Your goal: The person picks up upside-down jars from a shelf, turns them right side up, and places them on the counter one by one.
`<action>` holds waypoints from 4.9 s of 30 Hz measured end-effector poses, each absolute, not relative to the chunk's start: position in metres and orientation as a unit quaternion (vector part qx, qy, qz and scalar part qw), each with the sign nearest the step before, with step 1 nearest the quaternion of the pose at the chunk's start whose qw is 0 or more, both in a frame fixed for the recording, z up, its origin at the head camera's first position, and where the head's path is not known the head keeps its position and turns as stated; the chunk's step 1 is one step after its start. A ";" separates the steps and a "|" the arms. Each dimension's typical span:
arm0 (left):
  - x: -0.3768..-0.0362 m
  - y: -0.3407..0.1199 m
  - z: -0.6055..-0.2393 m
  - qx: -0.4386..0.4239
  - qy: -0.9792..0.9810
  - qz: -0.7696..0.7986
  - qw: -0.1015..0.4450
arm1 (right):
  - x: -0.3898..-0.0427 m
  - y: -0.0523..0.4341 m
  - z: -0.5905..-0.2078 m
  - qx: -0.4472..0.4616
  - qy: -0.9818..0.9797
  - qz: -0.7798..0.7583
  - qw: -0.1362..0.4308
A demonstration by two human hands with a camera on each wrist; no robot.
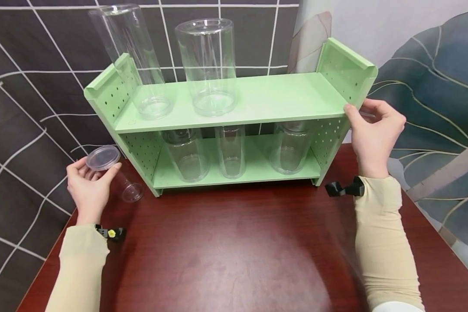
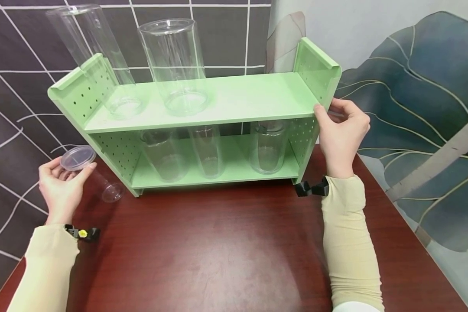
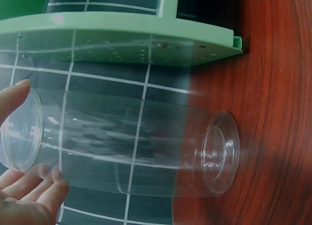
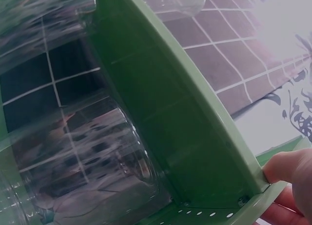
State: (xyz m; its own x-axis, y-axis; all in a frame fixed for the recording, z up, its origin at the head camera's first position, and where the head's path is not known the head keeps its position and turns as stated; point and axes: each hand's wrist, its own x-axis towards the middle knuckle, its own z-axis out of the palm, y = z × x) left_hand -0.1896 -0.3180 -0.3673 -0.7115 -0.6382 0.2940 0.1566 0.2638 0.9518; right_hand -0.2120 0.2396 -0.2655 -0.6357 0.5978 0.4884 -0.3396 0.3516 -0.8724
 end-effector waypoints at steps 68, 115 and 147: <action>-0.230 -0.125 -0.205 -0.053 -0.898 -0.423 0.108 | -0.218 0.254 -0.274 -0.060 -0.731 0.544 0.407; -0.183 -0.128 -0.239 -0.157 -0.748 -0.586 0.269 | -0.214 0.246 -0.269 -0.075 -0.728 0.549 0.403; -0.124 -0.135 -0.371 -0.207 -0.778 -0.581 0.122 | -0.213 0.245 -0.268 -0.074 -0.729 0.552 0.398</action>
